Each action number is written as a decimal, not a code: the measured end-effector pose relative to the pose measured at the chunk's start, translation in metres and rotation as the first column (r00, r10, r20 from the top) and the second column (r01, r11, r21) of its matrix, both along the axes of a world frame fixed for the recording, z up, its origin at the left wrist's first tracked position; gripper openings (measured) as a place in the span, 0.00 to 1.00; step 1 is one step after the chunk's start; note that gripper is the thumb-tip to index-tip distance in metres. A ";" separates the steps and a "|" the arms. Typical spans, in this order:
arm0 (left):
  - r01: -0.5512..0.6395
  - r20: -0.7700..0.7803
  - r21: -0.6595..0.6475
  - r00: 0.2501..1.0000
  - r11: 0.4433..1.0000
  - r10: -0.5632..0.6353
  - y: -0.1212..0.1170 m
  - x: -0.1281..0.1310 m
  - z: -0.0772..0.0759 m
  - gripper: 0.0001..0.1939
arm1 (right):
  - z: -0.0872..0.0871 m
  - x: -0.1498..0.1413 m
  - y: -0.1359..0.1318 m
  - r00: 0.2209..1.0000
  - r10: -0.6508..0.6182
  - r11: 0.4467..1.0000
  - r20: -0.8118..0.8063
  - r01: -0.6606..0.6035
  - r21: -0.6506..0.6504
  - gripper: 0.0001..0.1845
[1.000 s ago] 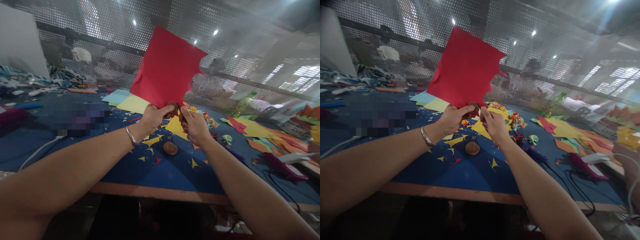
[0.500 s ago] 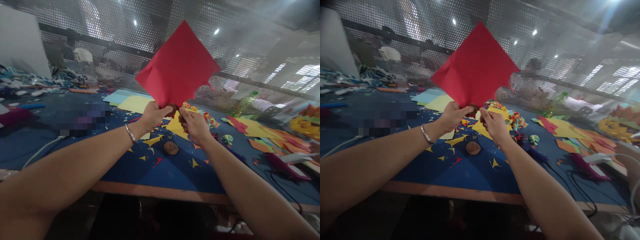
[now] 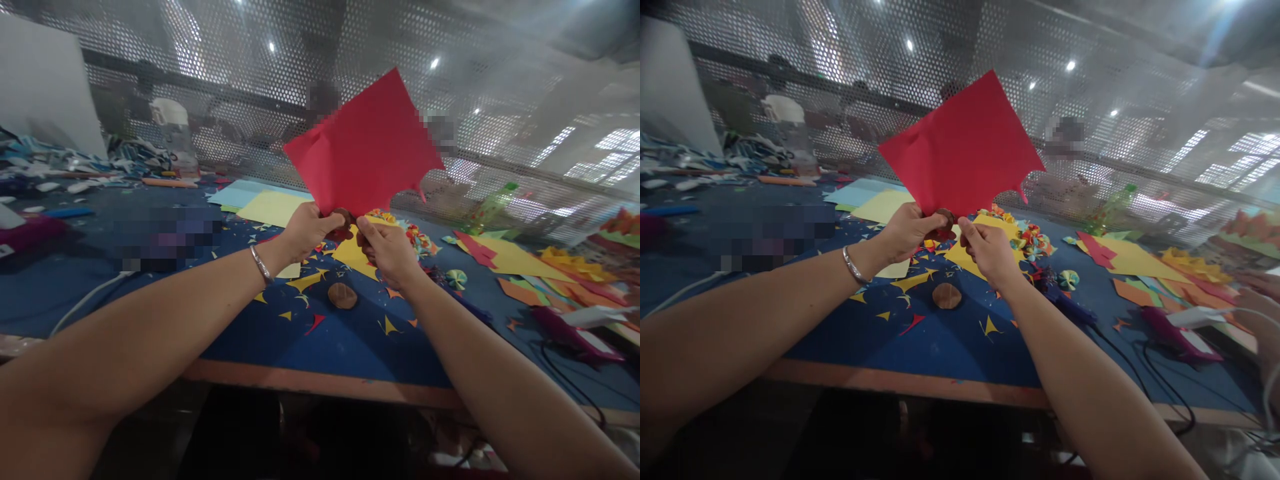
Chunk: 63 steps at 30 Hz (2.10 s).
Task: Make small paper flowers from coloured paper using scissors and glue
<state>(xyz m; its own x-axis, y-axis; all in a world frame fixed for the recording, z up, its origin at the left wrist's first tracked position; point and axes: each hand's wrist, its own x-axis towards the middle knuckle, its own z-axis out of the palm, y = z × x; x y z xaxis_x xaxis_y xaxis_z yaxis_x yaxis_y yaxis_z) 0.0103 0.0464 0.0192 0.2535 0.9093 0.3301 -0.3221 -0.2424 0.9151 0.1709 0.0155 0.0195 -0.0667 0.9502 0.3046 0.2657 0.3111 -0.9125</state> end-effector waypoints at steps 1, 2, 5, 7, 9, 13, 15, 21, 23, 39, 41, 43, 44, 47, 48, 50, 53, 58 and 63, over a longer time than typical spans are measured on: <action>0.007 0.017 -0.021 1.000 1.000 -0.007 0.000 0.000 0.001 0.02 | 0.000 0.000 0.000 1.000 0.001 1.000 -0.007 -0.001 -0.002 0.30; 0.016 0.027 -0.039 1.000 0.999 -0.015 -0.001 0.001 0.001 0.02 | 0.000 -0.001 0.000 1.000 0.004 1.000 -0.014 -0.004 -0.002 0.30; 0.039 0.038 -0.067 0.999 0.997 -0.037 0.000 0.000 0.001 0.01 | 0.000 -0.001 0.000 1.000 0.008 1.000 -0.027 -0.008 0.001 0.30; 0.050 0.034 -0.071 0.998 0.996 -0.048 0.000 -0.001 0.001 0.01 | 0.001 -0.001 0.000 1.000 0.006 1.000 -0.028 -0.007 -0.006 0.30; 0.049 0.026 -0.075 0.999 0.996 -0.047 -0.001 -0.002 0.001 0.01 | 0.001 -0.001 0.000 1.000 0.000 1.000 -0.030 -0.001 -0.019 0.30; 0.054 0.020 -0.082 0.998 0.995 -0.053 -0.001 -0.003 0.002 0.02 | 0.001 -0.001 -0.001 0.999 -0.010 1.000 -0.033 0.009 -0.022 0.30; 0.058 0.021 -0.081 0.998 0.995 -0.057 -0.001 -0.002 0.001 0.02 | 0.001 0.000 -0.001 0.999 -0.005 1.000 -0.035 0.005 -0.010 0.30; 0.061 -0.002 -0.082 0.998 0.995 -0.061 0.000 -0.001 -0.001 0.02 | -0.001 0.002 0.002 0.999 0.004 1.000 -0.041 -0.004 -0.005 0.28; 0.061 -0.011 -0.085 0.998 0.995 -0.062 0.000 -0.001 -0.001 0.03 | -0.002 0.002 0.004 0.999 0.004 1.000 -0.041 -0.005 -0.005 0.28; 0.021 -0.032 -0.033 0.999 0.999 -0.022 0.002 -0.001 -0.002 0.02 | -0.003 0.004 0.004 0.997 0.005 1.000 -0.073 -0.005 0.004 0.28; 0.019 -0.022 -0.022 1.000 1.000 -0.020 0.004 -0.001 -0.003 0.03 | -0.003 0.004 0.004 0.996 0.005 1.000 -0.087 -0.005 0.000 0.28; 0.013 -0.006 -0.008 1.000 1.000 -0.013 0.006 -0.001 -0.005 0.04 | -0.003 0.003 0.004 0.995 0.002 1.000 -0.095 -0.003 -0.008 0.27; 0.006 -0.002 0.001 1.000 1.000 -0.006 0.007 -0.001 -0.005 0.04 | -0.002 0.002 0.004 0.995 0.003 1.000 -0.098 -0.003 -0.010 0.27; -0.001 -0.035 0.047 0.999 0.999 0.003 0.009 -0.001 -0.006 0.03 | -0.001 0.000 0.002 0.994 0.005 1.000 -0.110 -0.006 -0.016 0.28; 0.000 -0.051 0.063 0.999 0.998 0.003 0.009 -0.002 -0.006 0.03 | 0.000 -0.001 0.002 0.994 -0.001 1.000 -0.110 -0.001 -0.021 0.28; 0.007 -0.074 0.091 0.997 0.996 -0.001 0.008 -0.003 -0.004 0.04 | 0.000 -0.001 0.001 0.994 -0.020 0.999 -0.108 0.017 -0.034 0.28; 0.018 -0.080 0.097 0.997 0.995 -0.010 0.007 -0.004 -0.002 0.04 | 0.000 -0.001 0.001 0.993 -0.035 0.999 -0.114 0.030 -0.041 0.28; 0.039 -0.077 0.077 0.996 0.996 -0.034 0.005 -0.005 0.001 0.06 | 0.000 -0.001 0.001 0.994 -0.041 0.998 -0.104 0.036 -0.050 0.28; 0.055 -0.079 0.104 0.996 0.993 -0.047 0.006 -0.005 0.000 0.06 | 0.002 -0.001 0.002 0.997 -0.044 0.998 -0.059 0.040 -0.056 0.29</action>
<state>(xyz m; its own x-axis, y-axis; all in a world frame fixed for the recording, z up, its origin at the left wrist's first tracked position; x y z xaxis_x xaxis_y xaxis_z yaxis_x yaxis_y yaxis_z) 0.0049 0.0527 0.0193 0.3269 0.8553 0.4021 -0.2666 -0.3247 0.9075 0.1695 0.0176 0.0212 -0.0096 0.9670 0.2547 0.2217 0.2505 -0.9424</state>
